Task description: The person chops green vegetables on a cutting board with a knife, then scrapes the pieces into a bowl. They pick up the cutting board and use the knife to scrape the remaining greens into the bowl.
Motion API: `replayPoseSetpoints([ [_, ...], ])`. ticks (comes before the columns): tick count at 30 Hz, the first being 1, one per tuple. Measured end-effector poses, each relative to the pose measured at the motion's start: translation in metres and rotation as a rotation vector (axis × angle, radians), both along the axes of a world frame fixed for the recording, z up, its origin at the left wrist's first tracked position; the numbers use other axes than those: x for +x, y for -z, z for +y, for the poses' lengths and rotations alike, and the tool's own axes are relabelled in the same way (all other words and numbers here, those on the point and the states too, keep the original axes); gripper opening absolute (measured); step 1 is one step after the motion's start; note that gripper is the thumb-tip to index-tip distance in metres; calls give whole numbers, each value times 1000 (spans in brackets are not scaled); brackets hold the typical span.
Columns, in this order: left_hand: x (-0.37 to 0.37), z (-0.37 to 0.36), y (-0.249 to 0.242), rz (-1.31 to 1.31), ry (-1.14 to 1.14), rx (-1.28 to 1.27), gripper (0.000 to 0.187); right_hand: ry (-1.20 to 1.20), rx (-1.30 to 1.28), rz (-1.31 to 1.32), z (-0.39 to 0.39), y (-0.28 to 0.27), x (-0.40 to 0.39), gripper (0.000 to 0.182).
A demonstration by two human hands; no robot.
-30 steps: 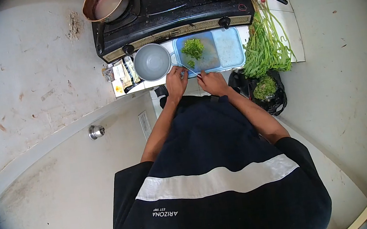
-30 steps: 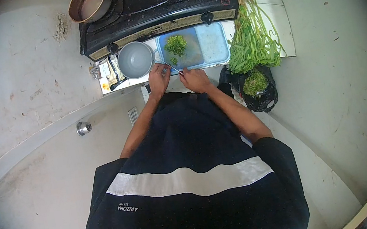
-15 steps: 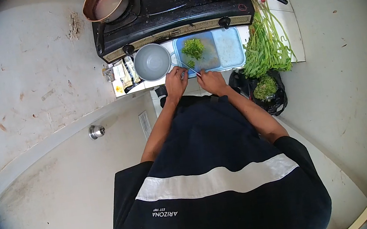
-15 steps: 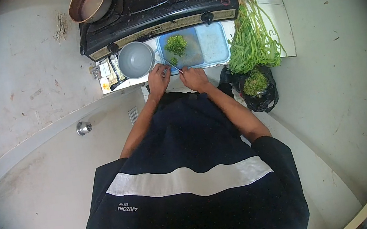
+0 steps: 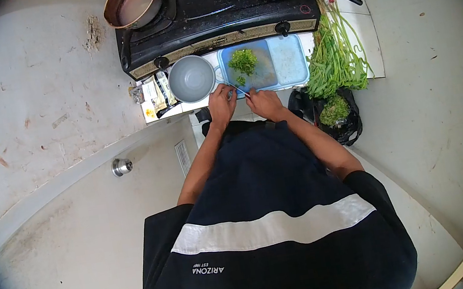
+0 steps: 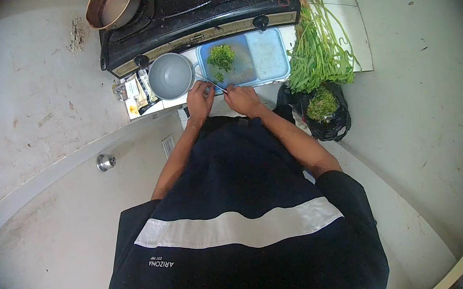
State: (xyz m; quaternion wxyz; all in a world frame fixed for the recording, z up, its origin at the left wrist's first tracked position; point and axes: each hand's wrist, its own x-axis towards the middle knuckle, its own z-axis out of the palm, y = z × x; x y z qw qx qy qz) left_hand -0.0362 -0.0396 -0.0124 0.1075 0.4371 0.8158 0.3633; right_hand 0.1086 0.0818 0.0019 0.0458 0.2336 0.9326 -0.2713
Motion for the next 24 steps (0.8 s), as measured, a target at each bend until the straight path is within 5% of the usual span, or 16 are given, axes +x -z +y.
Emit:
replayPoseSetpoints([
  [24,3,2,-9,-238,-108,25,11,10,-52,-30,1,0,-1,35],
])
